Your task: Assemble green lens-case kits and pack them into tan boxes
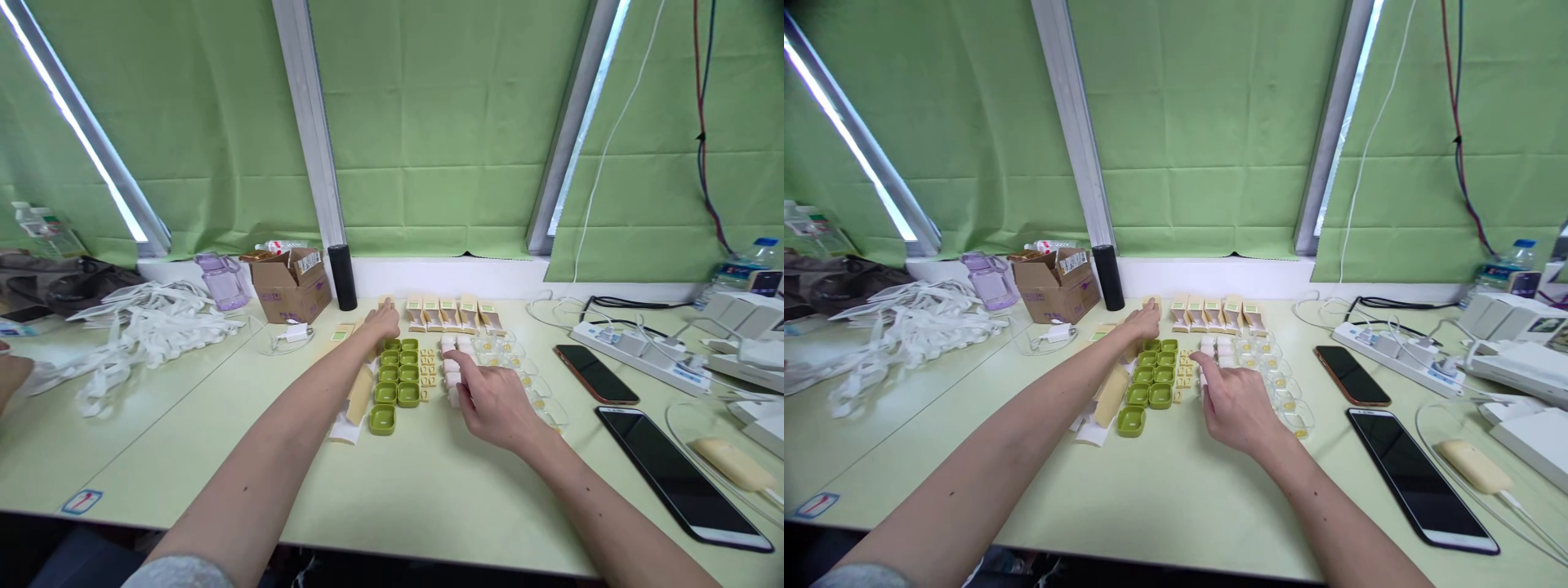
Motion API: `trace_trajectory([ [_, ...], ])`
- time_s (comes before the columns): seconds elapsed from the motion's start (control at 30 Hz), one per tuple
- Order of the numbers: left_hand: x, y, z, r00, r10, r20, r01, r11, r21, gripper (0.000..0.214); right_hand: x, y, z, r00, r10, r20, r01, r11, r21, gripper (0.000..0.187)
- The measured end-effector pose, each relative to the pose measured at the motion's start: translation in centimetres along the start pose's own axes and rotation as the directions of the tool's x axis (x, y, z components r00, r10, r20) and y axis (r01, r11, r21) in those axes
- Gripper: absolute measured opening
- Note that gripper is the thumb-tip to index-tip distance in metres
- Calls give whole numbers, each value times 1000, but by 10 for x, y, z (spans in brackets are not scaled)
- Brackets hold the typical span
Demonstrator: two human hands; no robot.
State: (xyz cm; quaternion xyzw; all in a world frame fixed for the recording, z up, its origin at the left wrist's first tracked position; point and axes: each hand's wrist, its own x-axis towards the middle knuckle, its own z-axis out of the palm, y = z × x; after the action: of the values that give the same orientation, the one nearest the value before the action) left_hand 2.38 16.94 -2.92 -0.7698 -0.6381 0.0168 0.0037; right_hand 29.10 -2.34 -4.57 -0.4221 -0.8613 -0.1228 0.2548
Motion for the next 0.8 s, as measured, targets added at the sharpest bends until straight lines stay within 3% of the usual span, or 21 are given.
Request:
trace_trajectory([
  [0.1, -14, 5, -11, 999, -15, -31, 15, 1000, -12, 70, -1, 0, 0, 1000, 0, 14, 0, 1000, 3, 55],
  [0.23, -48, 14, -29, 984, 63, -164, -69, 997, -32, 53, -1, -1, 0, 1000, -5, 25, 5, 1000, 2, 51],
  [0.37, -105, 23, -41, 946, 140, -291, -159, 986, -44, 41, -1, -3, -1, 999, -15, 45, 15, 1000, -6, 43],
  [0.43, -141, 24, -42, 902, 204, -380, -238, 970, -45, 30, -1, -4, -2, 998, -21, 52, 21, 1000, -4, 37],
  [0.5, -178, 25, -41, 890, 236, -391, -278, 959, -55, 24, -1, -5, -1, 998, -24, 54, 24, 1000, -4, 29],
  [0.63, -237, 26, -27, 915, 288, -282, -284, 957, 57, 18, 0, -6, 1, 999, -15, 46, 15, 1000, -3, 22],
  [0.73, -256, 26, -8, 915, 332, -229, -310, 942, 130, 16, 0, -7, 2, 998, -13, 56, 13, 1000, -5, 20],
  [0.8, -259, 27, 4, 898, 348, -269, -329, 938, 113, 17, 0, -8, 2, 998, -17, 63, 17, 1000, -7, 19],
])
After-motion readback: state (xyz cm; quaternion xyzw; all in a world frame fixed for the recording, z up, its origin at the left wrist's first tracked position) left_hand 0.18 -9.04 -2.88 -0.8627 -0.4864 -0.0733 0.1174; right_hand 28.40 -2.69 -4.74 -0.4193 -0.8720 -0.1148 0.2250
